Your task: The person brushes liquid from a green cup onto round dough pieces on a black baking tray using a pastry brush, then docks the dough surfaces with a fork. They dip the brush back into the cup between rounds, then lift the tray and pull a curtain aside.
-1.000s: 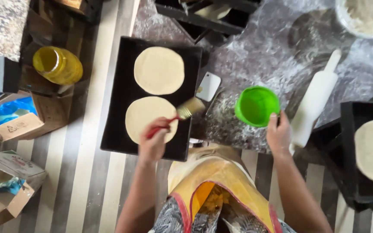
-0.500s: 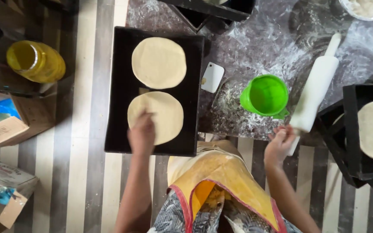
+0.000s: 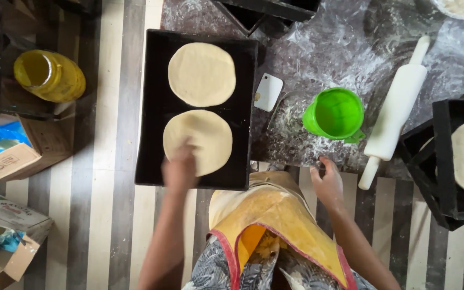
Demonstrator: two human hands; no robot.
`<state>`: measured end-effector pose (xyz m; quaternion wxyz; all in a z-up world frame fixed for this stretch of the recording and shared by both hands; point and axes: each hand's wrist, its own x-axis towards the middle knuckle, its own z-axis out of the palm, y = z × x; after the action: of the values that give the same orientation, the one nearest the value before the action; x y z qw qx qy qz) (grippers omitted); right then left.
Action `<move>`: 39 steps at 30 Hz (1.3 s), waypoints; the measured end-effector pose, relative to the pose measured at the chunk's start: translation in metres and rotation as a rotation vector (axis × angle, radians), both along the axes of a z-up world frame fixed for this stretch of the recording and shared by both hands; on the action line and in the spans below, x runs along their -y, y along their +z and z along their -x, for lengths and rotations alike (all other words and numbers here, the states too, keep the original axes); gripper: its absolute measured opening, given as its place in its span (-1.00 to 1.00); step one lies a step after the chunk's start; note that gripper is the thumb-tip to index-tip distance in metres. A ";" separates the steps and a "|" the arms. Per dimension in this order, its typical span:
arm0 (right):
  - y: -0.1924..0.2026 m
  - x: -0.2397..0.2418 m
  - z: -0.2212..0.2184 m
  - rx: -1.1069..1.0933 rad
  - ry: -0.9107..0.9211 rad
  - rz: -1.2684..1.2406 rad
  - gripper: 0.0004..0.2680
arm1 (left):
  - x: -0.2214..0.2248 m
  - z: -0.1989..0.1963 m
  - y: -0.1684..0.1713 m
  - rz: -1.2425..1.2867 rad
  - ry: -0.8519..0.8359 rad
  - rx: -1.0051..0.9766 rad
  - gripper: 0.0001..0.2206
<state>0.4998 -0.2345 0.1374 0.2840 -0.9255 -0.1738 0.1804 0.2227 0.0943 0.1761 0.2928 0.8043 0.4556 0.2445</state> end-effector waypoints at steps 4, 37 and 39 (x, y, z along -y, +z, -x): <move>-0.005 0.000 -0.001 0.093 0.164 0.055 -0.60 | 0.045 -0.027 0.015 0.211 -0.527 0.137 -0.76; -0.022 0.020 -0.015 0.048 0.318 0.134 -0.61 | 0.030 0.070 0.065 0.180 -0.641 -0.130 -0.81; -0.025 0.019 -0.013 0.071 0.322 0.137 -0.62 | 0.031 0.057 0.099 0.422 -0.654 0.041 -0.81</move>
<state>0.5124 -0.2539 0.1122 0.1814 -0.9086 -0.3171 0.2023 0.1656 0.0630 0.2751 0.5235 0.8241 0.2093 0.0551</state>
